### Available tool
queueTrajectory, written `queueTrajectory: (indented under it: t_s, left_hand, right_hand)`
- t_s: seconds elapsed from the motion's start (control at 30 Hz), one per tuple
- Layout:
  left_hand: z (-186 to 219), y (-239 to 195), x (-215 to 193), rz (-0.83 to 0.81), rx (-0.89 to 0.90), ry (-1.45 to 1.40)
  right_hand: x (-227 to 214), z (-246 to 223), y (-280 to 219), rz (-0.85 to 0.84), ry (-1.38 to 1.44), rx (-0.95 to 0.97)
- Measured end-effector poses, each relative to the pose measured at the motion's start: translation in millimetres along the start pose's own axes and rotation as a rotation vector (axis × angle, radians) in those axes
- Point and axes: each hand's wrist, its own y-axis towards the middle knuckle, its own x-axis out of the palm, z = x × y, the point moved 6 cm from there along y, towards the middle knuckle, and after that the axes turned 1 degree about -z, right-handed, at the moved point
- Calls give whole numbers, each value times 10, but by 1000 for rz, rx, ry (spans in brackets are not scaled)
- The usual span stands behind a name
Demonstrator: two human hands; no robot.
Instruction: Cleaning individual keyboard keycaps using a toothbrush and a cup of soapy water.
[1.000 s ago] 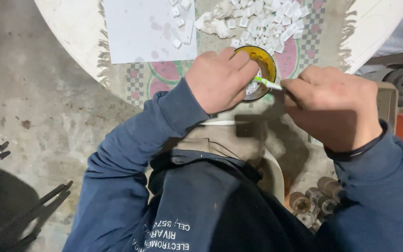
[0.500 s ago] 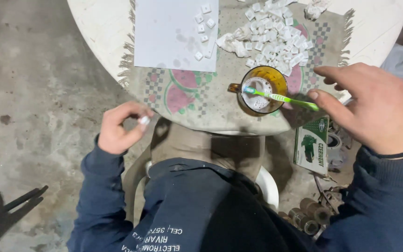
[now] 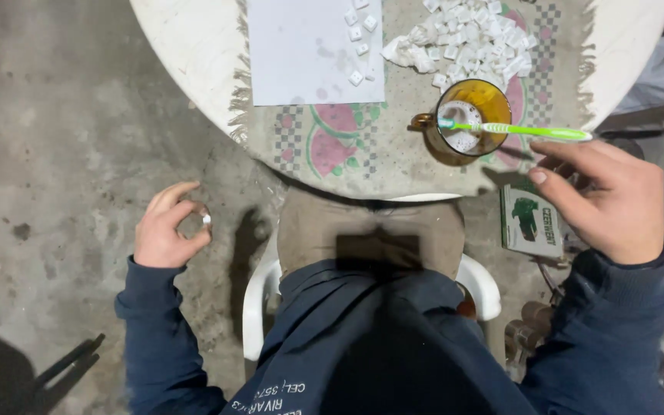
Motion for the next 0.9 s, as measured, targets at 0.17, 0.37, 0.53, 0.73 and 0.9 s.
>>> queueTrajectory:
  t_s: [0.17,0.37,0.53,0.73,0.9]
  left_hand:
    - [290,135,87,74,101,-240]
    - [1010,479,160,50,234,-418]
    - [1465,837,172,3,228,-435]
    - [1687,1202,337,5,124,-451]
    - [1869,1393,496,52,117,-532]
  right_hand:
    - [-114,948,-428,185,5,166]
    - [-140,1723,-97,227,118,90]
    - [8,2145,788,201,139,-125]
    - [551,1753,2055,-137,454,-299]
    - [1124,666,2165,-260,-273,-848]
